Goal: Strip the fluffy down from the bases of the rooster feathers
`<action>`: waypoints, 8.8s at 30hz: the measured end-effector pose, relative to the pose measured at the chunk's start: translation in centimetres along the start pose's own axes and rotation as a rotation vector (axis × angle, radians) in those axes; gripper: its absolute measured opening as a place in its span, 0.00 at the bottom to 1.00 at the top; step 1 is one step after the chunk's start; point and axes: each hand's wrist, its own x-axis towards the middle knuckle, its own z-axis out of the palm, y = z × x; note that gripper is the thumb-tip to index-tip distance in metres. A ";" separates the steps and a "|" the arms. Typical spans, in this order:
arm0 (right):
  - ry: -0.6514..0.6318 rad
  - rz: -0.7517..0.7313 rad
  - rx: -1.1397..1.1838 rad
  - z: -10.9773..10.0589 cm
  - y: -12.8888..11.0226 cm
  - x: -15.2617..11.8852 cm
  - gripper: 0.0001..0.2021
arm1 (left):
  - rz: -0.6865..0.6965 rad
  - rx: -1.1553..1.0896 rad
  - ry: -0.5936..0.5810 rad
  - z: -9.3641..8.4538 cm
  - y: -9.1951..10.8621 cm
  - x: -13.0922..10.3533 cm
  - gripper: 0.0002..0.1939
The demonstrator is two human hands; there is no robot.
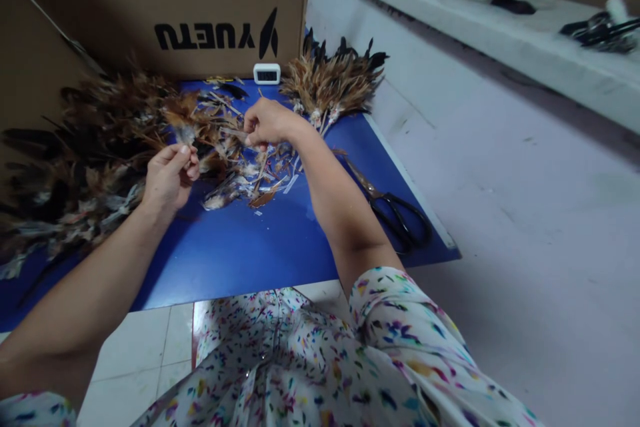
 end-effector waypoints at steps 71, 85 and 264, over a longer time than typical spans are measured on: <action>0.333 -0.149 -0.040 4.4 -6.6 -1.2 0.05 | 0.601 0.887 0.034 -0.5 -0.1 -1.3 0.06; 0.377 -0.165 -0.021 5.6 -6.7 -1.0 0.05 | 0.583 0.852 0.034 -0.3 0.4 -1.2 0.06; 0.616 -0.485 0.174 5.9 0.4 -7.5 0.17 | 0.571 0.954 -0.279 1.4 -0.1 -3.3 0.09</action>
